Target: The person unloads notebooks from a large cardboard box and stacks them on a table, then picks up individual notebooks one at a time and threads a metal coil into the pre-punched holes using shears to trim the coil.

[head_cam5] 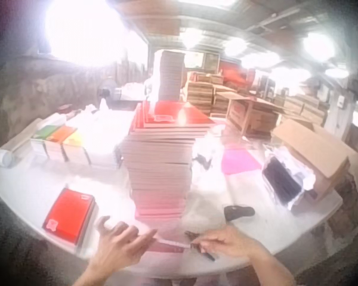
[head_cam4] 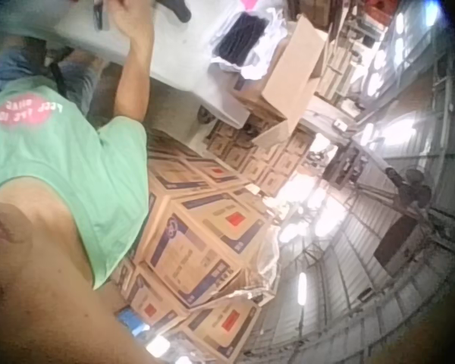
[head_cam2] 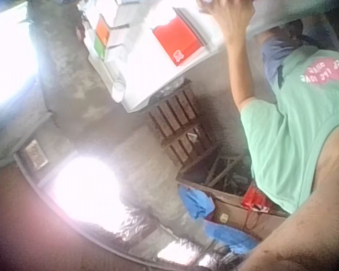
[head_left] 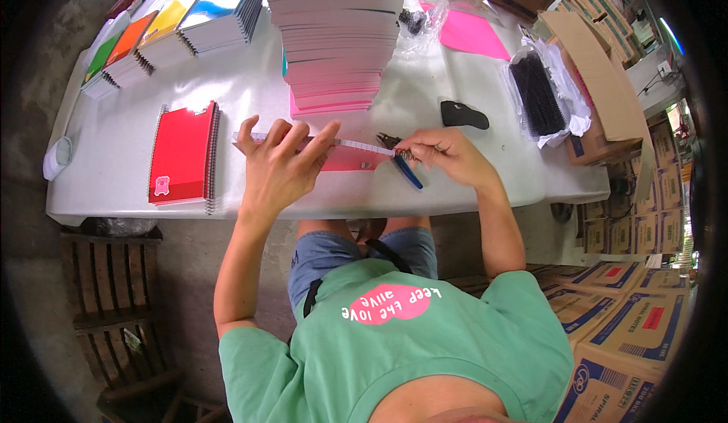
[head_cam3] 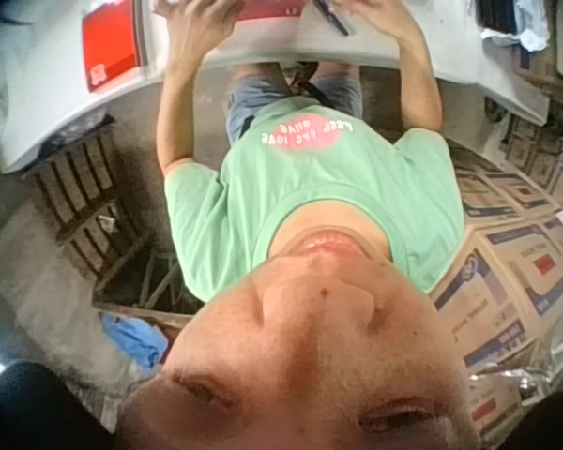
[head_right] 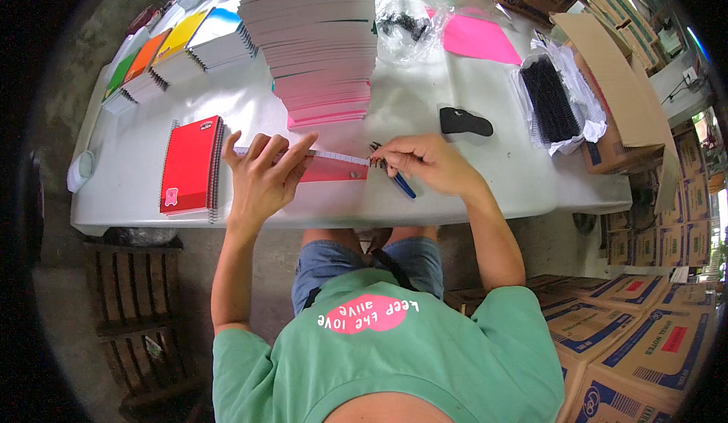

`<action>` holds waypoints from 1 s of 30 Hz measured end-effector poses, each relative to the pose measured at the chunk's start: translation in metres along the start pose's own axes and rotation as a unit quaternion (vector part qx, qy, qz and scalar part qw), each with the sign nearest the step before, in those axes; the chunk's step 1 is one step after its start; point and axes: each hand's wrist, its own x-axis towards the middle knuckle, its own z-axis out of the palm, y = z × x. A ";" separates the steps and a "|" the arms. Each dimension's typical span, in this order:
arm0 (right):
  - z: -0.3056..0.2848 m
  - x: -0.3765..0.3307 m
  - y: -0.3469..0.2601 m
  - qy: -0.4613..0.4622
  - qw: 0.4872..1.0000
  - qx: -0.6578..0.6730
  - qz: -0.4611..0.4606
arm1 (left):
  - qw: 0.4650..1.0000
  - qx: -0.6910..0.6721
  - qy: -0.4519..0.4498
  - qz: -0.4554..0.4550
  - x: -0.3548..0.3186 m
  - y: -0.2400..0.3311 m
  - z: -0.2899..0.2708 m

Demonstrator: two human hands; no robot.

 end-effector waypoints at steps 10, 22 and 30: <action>0.016 -0.008 0.004 0.127 0.983 -0.083 -0.105 | 0.991 -0.037 0.085 -0.100 -0.007 0.027 0.022; -0.075 -0.040 0.138 0.197 0.868 -0.455 0.018 | 0.978 -0.149 0.116 -0.093 -0.023 0.027 0.025; -0.020 -0.011 0.065 0.277 0.841 0.423 -0.194 | 0.962 -0.160 0.133 -0.175 -0.021 0.040 0.022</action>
